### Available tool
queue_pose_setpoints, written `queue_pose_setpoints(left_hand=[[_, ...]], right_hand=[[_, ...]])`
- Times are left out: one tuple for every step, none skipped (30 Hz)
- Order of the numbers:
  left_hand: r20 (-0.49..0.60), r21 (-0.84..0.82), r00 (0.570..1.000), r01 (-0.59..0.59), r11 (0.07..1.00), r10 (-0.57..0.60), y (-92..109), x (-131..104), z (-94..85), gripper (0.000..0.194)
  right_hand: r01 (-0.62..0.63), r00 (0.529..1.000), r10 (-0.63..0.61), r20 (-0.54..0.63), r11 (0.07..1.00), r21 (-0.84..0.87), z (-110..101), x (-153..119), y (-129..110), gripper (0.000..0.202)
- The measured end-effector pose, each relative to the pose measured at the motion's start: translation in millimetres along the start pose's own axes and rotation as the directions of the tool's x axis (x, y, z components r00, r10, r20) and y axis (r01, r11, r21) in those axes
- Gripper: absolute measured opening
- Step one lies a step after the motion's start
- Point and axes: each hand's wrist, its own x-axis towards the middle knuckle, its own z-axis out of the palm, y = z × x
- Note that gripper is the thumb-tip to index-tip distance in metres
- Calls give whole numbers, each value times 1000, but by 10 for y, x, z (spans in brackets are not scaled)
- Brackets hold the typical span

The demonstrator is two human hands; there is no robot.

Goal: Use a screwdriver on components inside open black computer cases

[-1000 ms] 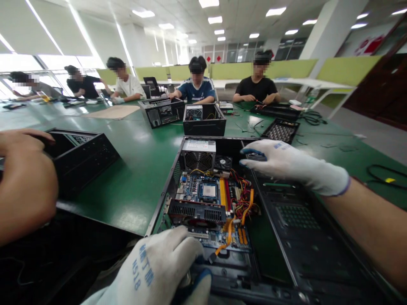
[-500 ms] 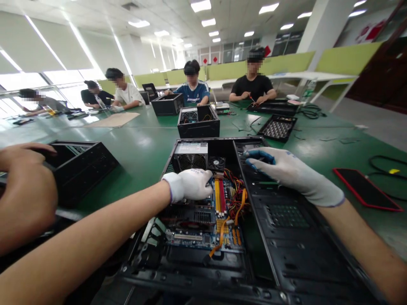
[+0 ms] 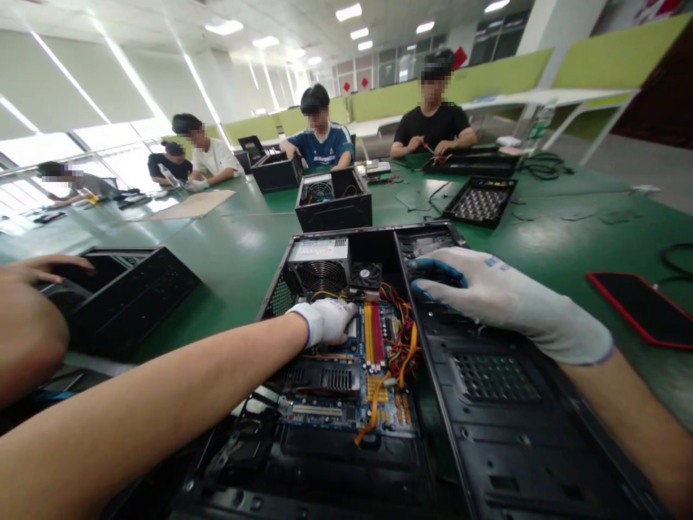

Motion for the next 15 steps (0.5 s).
queue_pose_setpoints(left_hand=[[-4, 4, 1000, 4, 1000, -4, 3, 4, -1, 50], [-8, 10, 1000, 10, 1000, -10, 5, 9, -2, 51], [-12, 16, 1000, 18, 1000, -18, 7, 15, -3, 51], [-12, 22, 1000, 26, 999, -26, 6, 21, -4, 51], [-9, 28, 999, 33, 999, -33, 3, 27, -4, 50], [-2, 34, 999, 39, 999, -39, -2, 33, -4, 49], [6, 39, 999, 43, 998, -43, -8, 39, -4, 48], [15, 44, 999, 44, 998, -45, -13, 42, -4, 47], [21, 48, 999, 42, 998, -43, -17, 44, -7, 46], [25, 51, 999, 39, 998, -41, -18, 43, -11, 45], [26, 53, 999, 36, 998, -38, -16, 41, -18, 44], [27, 55, 999, 33, 998, -34, -10, 36, -27, 42], [26, 57, 999, 31, 998, -33, -2, 31, -37, 41], [25, 59, 999, 31, 998, -32, 6, 27, -46, 40], [24, 60, 999, 31, 998, -32, 13, 25, -53, 40]], right_hand=[[1, 1000, -1, 3, 1000, 0, -1, -2, -3, 51], [2, 1000, -2, 3, 1000, 1, -3, -4, -8, 51], [4, 1000, -4, 2, 1000, 2, -5, -6, -13, 51], [5, 1000, -5, 0, 1000, 4, -6, -7, -16, 51], [8, 1000, -8, -1, 1000, 5, -7, -7, -19, 51], [11, 1000, -11, 1, 1000, 7, -7, -7, -21, 51], [13, 1000, -13, 6, 1000, 9, -7, -6, -22, 50], [14, 1000, -14, 12, 1000, 12, -6, -5, -23, 50], [13, 1000, -13, 14, 1000, 13, -6, -5, -24, 50], [11, 1000, -11, 15, 1000, 14, -6, -5, -26, 51], [9, 1000, -9, 14, 1000, 13, -6, -5, -29, 51], [8, 1000, -8, 11, 1000, 12, -6, -5, -32, 51], [8, 1000, -8, 9, 1000, 9, -6, -5, -35, 52], [10, 1000, -10, 10, 1000, 6, -6, -4, -37, 52], [14, 1000, -14, 13, 1000, 3, -6, -3, -37, 52]])
